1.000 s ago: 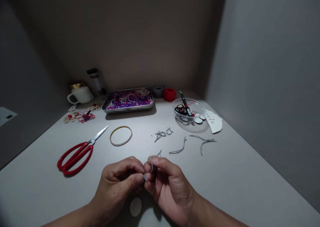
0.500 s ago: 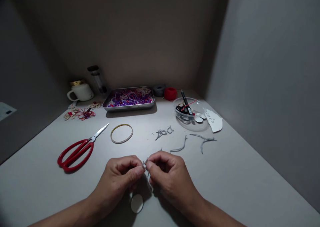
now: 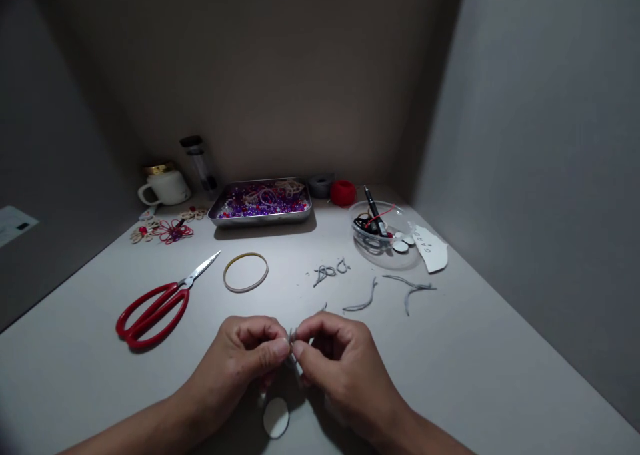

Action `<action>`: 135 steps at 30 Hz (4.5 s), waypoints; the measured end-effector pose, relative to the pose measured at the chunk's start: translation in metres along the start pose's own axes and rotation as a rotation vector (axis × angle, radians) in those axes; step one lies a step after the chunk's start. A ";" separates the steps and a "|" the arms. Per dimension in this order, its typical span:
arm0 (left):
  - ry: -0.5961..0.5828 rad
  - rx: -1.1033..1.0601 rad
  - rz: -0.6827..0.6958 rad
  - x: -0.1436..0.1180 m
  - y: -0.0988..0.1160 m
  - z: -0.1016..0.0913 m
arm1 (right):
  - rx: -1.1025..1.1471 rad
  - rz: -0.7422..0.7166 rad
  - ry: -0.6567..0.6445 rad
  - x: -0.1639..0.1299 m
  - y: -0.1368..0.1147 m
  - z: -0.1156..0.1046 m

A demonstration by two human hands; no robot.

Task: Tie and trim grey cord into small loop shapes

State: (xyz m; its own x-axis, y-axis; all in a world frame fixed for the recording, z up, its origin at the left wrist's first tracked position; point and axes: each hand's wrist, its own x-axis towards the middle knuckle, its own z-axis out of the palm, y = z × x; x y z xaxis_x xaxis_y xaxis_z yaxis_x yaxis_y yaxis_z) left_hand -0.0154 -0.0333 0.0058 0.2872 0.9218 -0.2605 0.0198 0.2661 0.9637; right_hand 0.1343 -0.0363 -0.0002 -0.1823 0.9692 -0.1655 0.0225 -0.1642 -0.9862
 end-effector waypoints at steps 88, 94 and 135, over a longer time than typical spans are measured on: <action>-0.053 0.324 0.522 -0.004 -0.008 -0.008 | 0.025 0.123 -0.316 0.005 -0.008 -0.014; 0.018 0.406 0.645 -0.006 -0.009 -0.005 | 0.080 0.120 -0.312 0.005 -0.004 -0.016; 0.587 0.777 0.681 0.015 0.010 -0.052 | 0.262 0.211 -0.081 0.007 0.002 -0.011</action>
State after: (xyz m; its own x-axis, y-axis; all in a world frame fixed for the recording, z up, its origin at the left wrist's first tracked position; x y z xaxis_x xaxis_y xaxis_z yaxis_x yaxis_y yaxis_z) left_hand -0.0606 -0.0021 0.0083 -0.0153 0.8493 0.5277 0.6664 -0.3848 0.6386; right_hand 0.1438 -0.0275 -0.0033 -0.2779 0.8929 -0.3543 -0.1835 -0.4114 -0.8928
